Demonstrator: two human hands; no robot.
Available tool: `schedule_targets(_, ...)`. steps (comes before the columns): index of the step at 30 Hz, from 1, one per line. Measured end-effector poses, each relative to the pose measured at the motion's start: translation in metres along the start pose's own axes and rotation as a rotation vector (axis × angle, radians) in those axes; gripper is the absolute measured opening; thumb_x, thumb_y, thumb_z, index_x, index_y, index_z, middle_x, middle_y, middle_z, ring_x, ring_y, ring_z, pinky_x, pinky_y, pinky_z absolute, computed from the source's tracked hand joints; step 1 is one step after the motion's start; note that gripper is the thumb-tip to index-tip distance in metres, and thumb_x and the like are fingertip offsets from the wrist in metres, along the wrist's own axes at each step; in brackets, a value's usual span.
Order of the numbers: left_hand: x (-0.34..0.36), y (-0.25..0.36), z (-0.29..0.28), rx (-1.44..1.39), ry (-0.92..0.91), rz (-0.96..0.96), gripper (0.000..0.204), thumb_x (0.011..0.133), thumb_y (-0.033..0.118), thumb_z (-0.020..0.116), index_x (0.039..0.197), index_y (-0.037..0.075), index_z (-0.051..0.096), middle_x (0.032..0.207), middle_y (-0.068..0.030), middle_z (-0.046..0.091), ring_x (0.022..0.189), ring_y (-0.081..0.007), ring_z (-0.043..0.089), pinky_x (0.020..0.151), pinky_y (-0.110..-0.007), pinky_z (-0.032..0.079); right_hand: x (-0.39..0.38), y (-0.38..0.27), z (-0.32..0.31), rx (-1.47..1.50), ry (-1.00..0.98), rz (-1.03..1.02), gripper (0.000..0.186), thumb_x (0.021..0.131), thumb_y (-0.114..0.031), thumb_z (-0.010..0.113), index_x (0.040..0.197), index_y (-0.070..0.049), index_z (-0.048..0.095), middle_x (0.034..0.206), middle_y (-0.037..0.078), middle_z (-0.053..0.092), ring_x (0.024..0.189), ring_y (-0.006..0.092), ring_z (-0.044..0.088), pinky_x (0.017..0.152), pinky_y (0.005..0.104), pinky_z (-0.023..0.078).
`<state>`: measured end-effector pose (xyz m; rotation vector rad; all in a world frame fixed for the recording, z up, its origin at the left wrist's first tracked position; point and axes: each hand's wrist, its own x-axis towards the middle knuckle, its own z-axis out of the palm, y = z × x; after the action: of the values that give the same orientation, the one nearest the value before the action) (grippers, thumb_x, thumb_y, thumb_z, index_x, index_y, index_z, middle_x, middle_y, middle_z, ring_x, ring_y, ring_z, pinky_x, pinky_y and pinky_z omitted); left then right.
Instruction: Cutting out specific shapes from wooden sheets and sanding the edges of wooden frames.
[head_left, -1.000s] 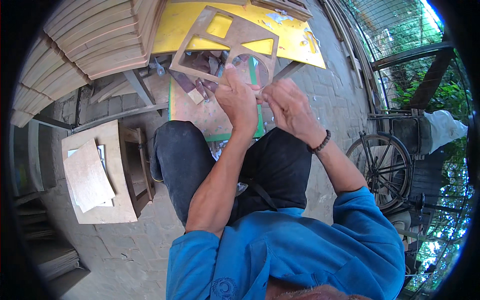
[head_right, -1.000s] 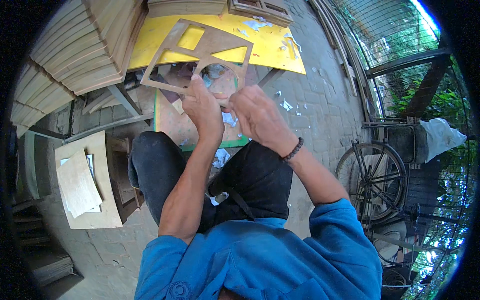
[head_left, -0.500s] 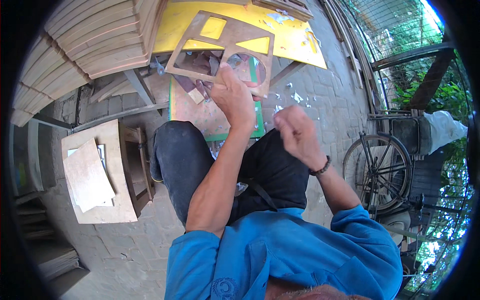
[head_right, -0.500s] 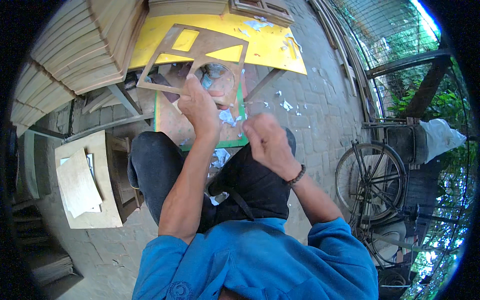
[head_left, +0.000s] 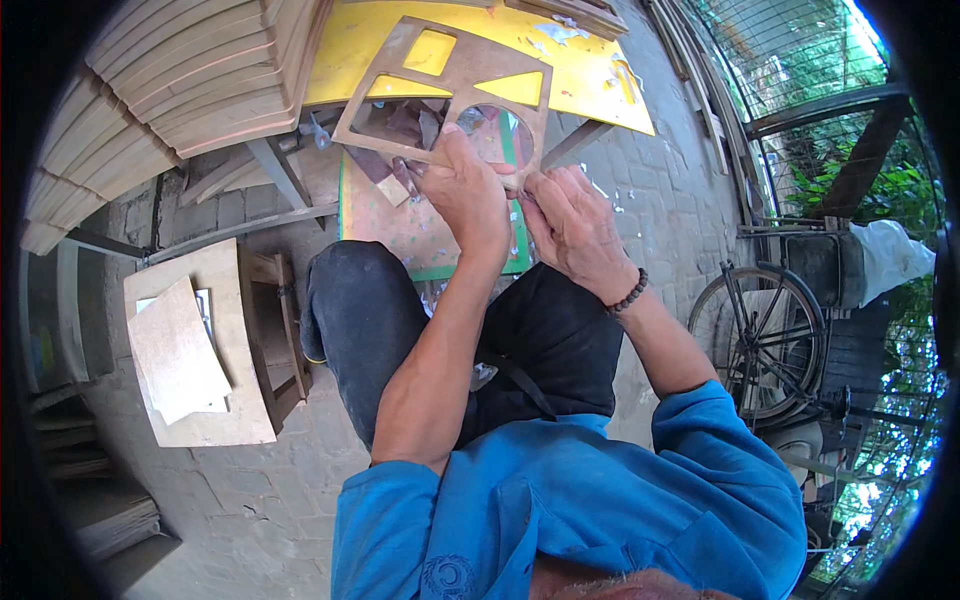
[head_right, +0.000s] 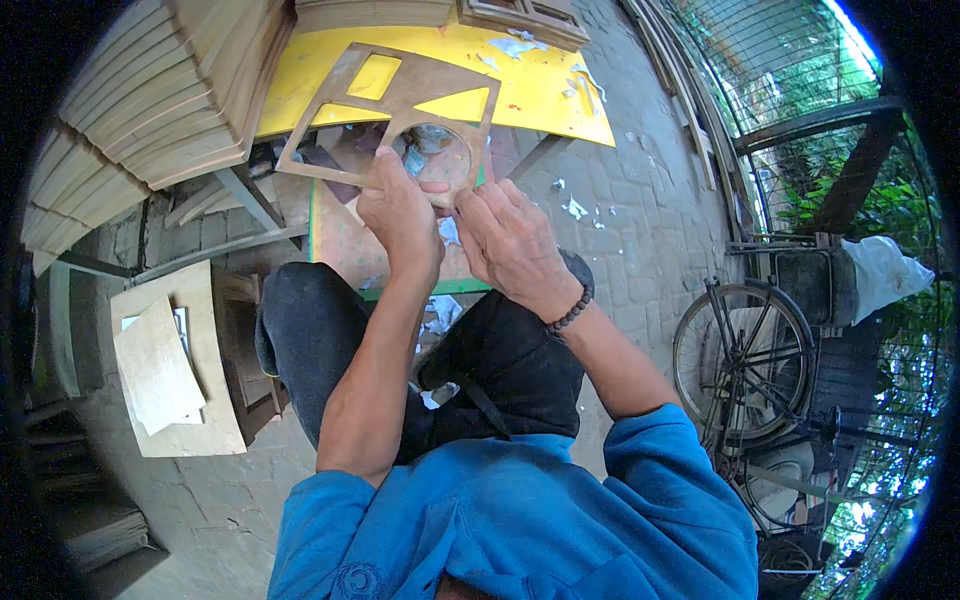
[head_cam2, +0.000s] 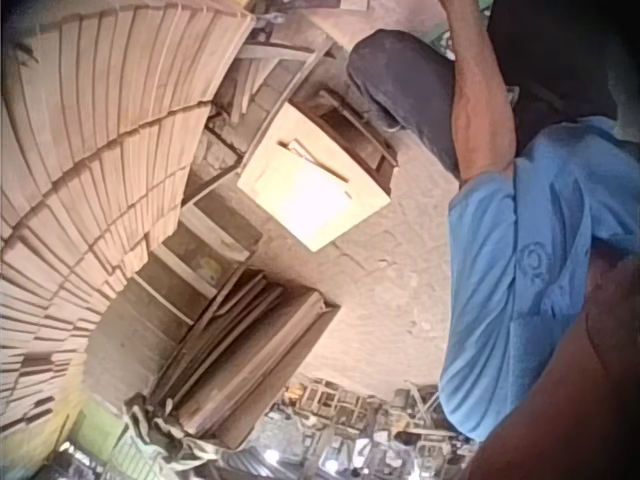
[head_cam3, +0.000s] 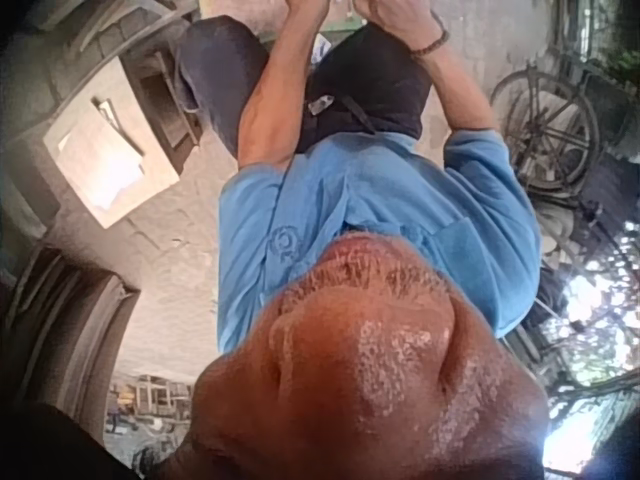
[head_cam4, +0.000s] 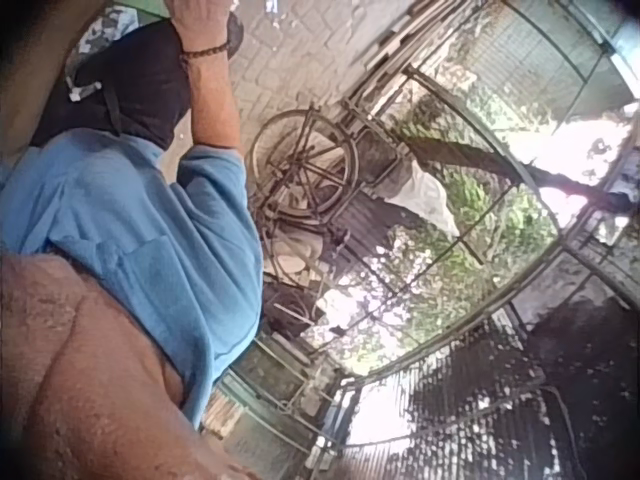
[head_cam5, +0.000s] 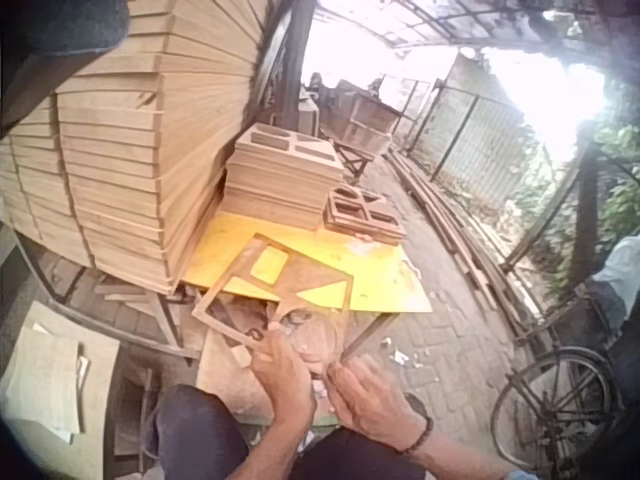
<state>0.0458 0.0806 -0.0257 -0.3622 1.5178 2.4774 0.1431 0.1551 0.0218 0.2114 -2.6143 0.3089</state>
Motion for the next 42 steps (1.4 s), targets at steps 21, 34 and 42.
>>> schedule_targets(21,-0.005,0.008,-0.001,-0.002,-0.029,-0.001,0.048,0.103,0.039,0.047,0.08,-0.001,0.059,0.059,-0.0192,0.064,0.04,-0.0232,0.058,0.036,-0.033,0.049,-0.002,-0.005,-0.007,0.04,0.075,-0.018,0.019,0.081,0.0,0.072,0.097,0.001,0.062,0.084,0.013,0.056,0.075,0.0312,0.057,0.068,0.0402,0.05)
schedule_targets(34,-0.014,0.027,0.004,0.021,-0.019,-0.058,0.056,0.104,0.041,0.049,0.073,-0.005,0.062,0.056,-0.0141,0.061,0.04,-0.0192,0.054,0.036,-0.034,0.044,-0.024,0.005,-0.027,0.503,-0.03,0.75,0.012,0.09,-0.006,0.067,0.098,0.0,0.06,0.088,0.009,0.061,0.082,0.0136,0.06,0.065,0.0298,0.047)
schedule_targets(42,-0.005,0.015,-0.009,0.005,0.061,0.137,0.039,0.105,0.032,0.051,0.088,-0.002,0.057,0.053,-0.0072,0.053,0.044,-0.0177,0.055,0.051,-0.033,0.047,0.083,0.077,-0.019,0.404,0.384,0.476,0.026,0.087,-0.008,0.067,0.109,-0.001,0.056,0.095,0.012,0.061,0.086,0.0148,0.061,0.07,0.0312,0.048)
